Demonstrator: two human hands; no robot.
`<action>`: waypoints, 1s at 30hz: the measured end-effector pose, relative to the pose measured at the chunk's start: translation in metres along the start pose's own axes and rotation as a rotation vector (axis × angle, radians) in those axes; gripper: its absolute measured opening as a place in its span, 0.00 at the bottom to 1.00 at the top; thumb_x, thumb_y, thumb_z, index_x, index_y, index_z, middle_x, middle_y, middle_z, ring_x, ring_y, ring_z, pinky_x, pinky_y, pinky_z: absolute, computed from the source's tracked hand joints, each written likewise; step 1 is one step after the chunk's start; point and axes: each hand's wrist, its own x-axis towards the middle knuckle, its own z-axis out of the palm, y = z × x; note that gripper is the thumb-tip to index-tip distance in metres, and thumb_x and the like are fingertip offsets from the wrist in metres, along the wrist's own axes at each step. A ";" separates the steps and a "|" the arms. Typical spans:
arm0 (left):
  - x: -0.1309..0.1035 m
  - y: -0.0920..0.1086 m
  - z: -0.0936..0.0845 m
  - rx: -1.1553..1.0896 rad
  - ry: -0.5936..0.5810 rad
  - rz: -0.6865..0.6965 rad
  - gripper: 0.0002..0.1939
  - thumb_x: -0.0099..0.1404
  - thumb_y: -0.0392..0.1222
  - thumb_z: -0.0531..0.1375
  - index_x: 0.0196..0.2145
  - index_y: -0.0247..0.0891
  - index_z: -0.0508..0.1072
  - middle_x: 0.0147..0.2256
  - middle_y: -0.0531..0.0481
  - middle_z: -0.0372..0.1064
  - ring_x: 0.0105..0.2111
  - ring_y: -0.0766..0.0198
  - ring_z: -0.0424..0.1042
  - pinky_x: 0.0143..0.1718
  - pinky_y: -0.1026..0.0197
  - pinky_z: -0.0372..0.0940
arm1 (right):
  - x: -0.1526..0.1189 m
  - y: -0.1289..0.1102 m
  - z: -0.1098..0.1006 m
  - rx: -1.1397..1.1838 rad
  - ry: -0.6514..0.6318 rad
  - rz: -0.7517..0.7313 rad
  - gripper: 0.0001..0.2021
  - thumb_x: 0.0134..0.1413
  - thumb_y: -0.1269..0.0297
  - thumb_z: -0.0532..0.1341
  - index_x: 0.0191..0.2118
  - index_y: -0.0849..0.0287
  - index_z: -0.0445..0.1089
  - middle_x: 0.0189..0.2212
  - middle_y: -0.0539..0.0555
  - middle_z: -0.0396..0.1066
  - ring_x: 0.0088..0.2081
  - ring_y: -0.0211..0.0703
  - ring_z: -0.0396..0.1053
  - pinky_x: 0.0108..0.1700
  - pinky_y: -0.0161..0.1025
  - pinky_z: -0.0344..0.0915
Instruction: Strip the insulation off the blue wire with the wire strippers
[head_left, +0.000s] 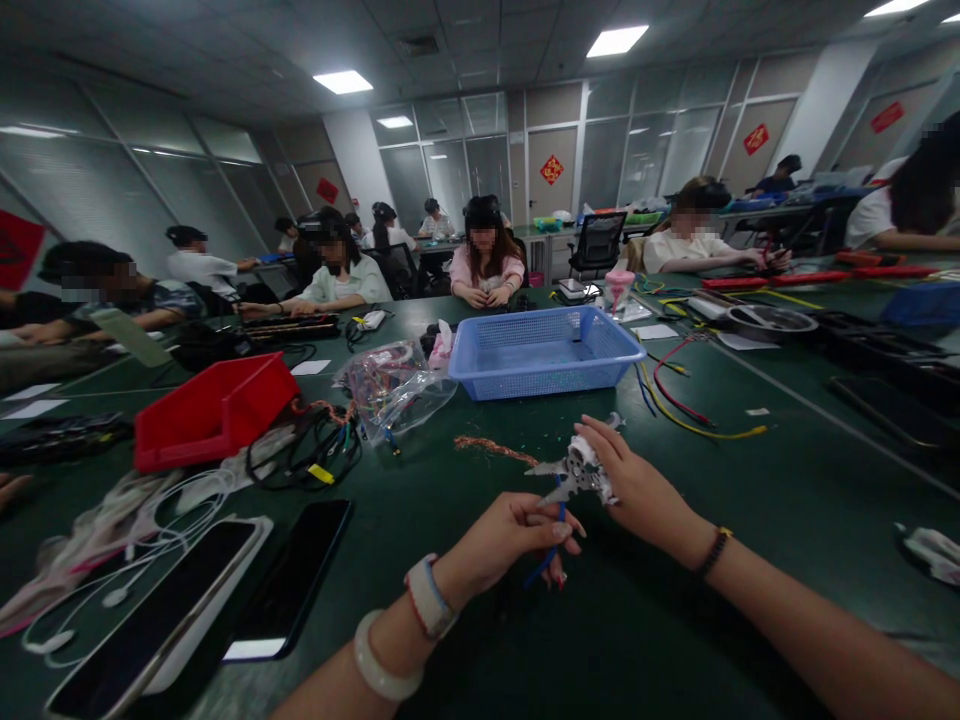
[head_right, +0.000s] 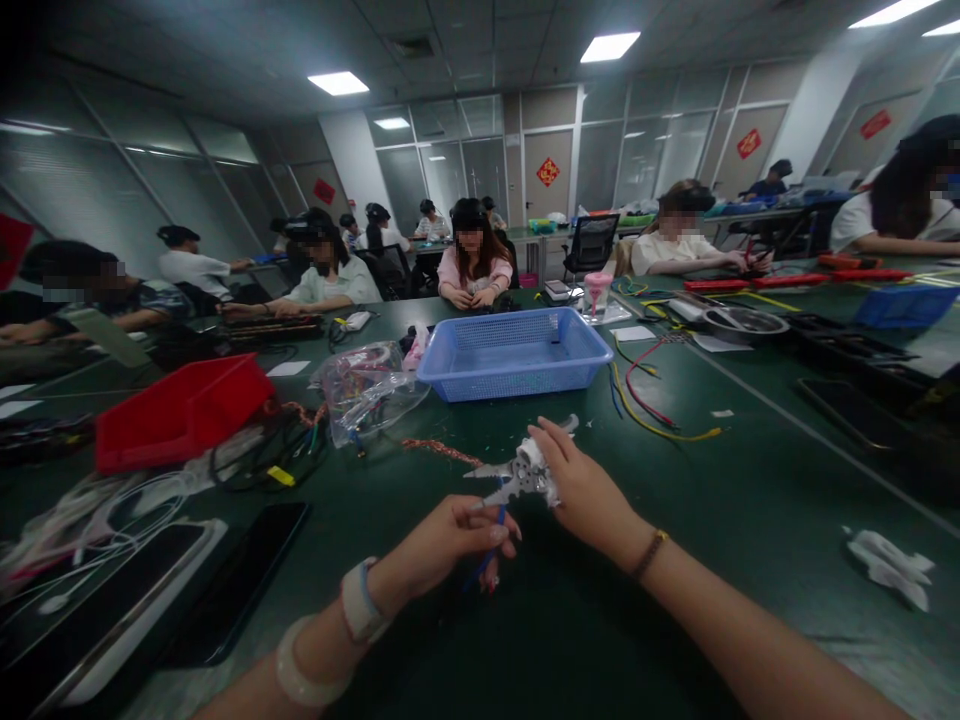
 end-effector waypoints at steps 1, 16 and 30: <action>0.000 0.000 0.000 0.003 0.000 0.000 0.13 0.56 0.42 0.67 0.36 0.29 0.76 0.29 0.48 0.73 0.20 0.69 0.70 0.25 0.65 0.68 | 0.000 0.000 0.000 0.001 -0.003 0.000 0.43 0.39 0.82 0.51 0.65 0.56 0.43 0.65 0.63 0.46 0.60 0.53 0.59 0.56 0.50 0.64; 0.000 -0.003 -0.003 0.011 -0.076 -0.034 0.13 0.59 0.42 0.66 0.38 0.31 0.76 0.30 0.48 0.74 0.21 0.70 0.71 0.26 0.66 0.68 | 0.002 0.004 0.004 -0.292 0.110 -0.064 0.25 0.47 0.79 0.53 0.54 0.65 0.58 0.52 0.66 0.64 0.46 0.51 0.69 0.49 0.47 0.68; -0.001 -0.001 -0.002 0.036 -0.064 -0.041 0.13 0.59 0.42 0.65 0.39 0.32 0.76 0.29 0.49 0.73 0.21 0.71 0.70 0.25 0.67 0.68 | 0.004 -0.001 -0.007 -0.525 0.033 -0.026 0.14 0.53 0.75 0.56 0.47 0.62 0.64 0.41 0.58 0.69 0.29 0.40 0.68 0.29 0.36 0.60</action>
